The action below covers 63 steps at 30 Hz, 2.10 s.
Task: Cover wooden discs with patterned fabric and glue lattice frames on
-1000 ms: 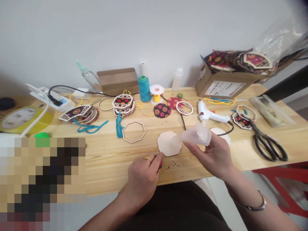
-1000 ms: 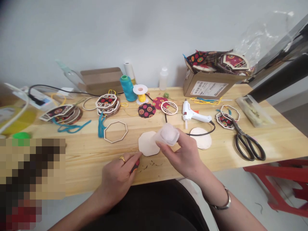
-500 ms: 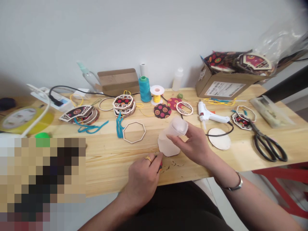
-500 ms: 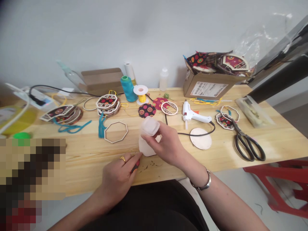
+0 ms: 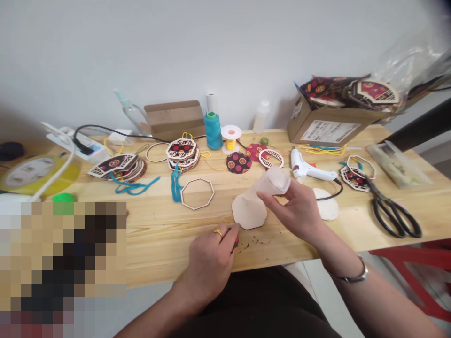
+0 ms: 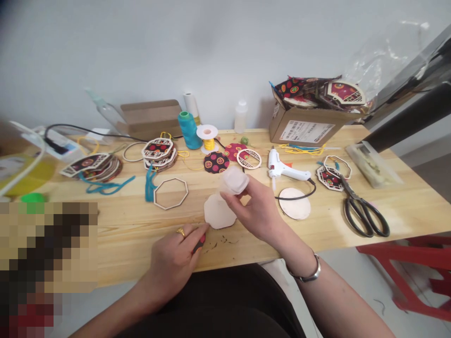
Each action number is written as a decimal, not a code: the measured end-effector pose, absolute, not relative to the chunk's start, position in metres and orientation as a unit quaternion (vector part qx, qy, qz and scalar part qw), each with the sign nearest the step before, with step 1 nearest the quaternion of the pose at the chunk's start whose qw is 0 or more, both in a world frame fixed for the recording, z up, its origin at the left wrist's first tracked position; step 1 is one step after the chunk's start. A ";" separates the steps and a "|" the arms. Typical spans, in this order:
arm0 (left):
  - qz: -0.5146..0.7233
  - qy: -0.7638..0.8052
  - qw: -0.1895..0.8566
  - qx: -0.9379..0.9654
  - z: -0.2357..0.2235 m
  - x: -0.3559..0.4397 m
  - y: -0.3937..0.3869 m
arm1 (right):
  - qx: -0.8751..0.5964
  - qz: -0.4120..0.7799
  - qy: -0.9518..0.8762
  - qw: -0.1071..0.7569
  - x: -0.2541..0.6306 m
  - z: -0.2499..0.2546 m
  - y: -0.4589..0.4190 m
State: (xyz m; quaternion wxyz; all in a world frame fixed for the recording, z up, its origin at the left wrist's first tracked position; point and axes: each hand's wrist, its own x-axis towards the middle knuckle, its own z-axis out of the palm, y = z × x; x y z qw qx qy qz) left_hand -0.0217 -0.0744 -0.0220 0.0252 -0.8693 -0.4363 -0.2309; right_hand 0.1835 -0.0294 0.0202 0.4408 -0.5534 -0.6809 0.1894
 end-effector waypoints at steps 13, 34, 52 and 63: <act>-0.226 -0.435 0.027 -0.871 -0.022 -0.022 -0.074 | -0.528 0.149 -0.722 0.421 0.184 0.025 -0.048; -0.237 -0.425 0.042 -0.873 -0.027 -0.024 -0.073 | -0.543 0.151 -0.707 0.428 0.192 0.024 -0.049; -0.323 -0.416 -0.062 -0.848 -0.021 -0.030 -0.056 | -0.398 0.529 -0.433 0.612 0.212 0.044 -0.036; -0.388 -0.509 -0.509 -0.576 0.002 0.002 -0.026 | -0.485 0.461 -0.444 0.595 0.215 0.046 -0.003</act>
